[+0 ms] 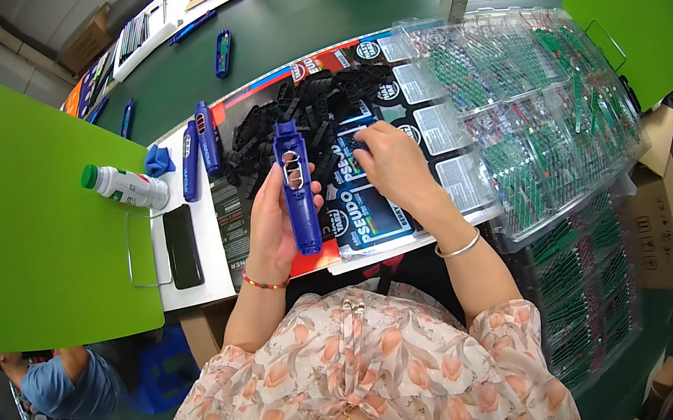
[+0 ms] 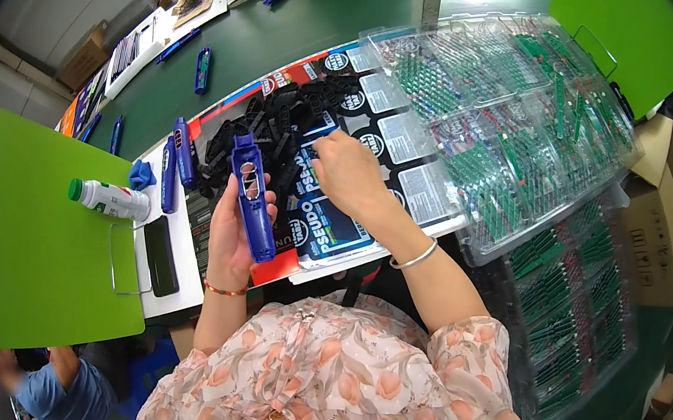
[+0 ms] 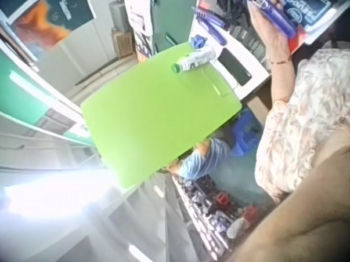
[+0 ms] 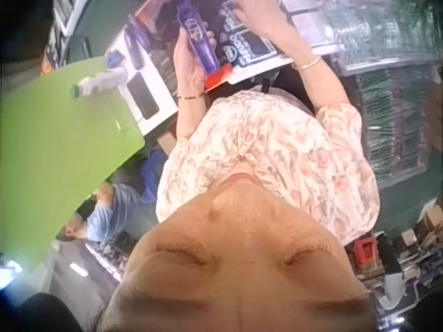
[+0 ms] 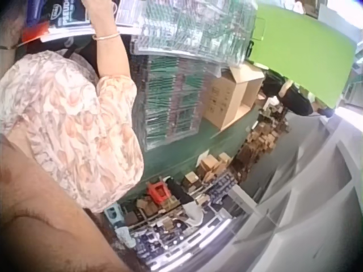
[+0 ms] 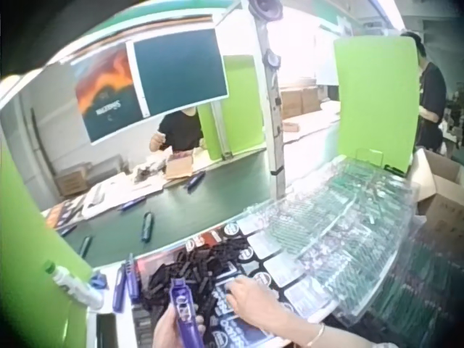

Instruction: Manually assemble internal components into blue plastic electronic housings on a factory production floor.

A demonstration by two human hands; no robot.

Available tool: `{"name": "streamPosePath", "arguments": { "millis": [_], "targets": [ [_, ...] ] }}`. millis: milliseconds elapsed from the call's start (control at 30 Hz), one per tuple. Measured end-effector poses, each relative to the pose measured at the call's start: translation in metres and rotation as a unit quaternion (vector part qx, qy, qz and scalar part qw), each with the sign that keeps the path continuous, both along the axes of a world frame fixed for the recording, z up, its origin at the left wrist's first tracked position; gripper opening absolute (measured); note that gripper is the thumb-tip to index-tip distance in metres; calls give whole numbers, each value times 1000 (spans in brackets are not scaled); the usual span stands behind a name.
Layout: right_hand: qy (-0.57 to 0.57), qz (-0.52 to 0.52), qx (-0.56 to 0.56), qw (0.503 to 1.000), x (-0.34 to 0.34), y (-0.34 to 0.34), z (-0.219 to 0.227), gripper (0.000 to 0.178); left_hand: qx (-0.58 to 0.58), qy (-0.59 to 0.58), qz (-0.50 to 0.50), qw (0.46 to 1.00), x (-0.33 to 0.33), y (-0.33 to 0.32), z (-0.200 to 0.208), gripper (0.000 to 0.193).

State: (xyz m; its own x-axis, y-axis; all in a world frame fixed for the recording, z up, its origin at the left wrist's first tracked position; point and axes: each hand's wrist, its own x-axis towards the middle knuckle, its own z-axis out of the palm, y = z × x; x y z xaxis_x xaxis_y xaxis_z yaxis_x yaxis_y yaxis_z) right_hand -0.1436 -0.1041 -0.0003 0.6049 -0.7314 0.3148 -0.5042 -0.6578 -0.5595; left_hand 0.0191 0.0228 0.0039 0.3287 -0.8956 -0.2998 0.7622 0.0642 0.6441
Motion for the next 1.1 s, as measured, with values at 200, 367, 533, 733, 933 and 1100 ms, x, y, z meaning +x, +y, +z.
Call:
{"name": "streamPosePath", "arguments": {
  "millis": [200, 367, 533, 733, 933, 1100],
  "targets": [
    [-30, 71, -10, 997, 28, 12, -13, 18, 25, -60, 52, 997, 7, 19, -12, 35],
    [-23, 62, -11, 998, 21, 15, -11, 14, 26, -66, 32, 997, 2, 21, -9, 38],
    [-188, 27, 135, 973, 0, 8, 30, 13, 13, -89, -31, 995, -7, 18, -5, 37],
    [-165, 131, 97, 973, 3, 24, 56, 11, -23, -60, -80, 995, -27, 8, -8, 40],
    [-146, 93, -13, 985, 10, 33, 35, 6, -33, -80, -96, 992, -32, 8, -11, 46],
    [-122, 63, -63, 989, 8, 41, 26, 6, -30, -138, -107, 984, -39, 8, -8, 50]
  ]
}}
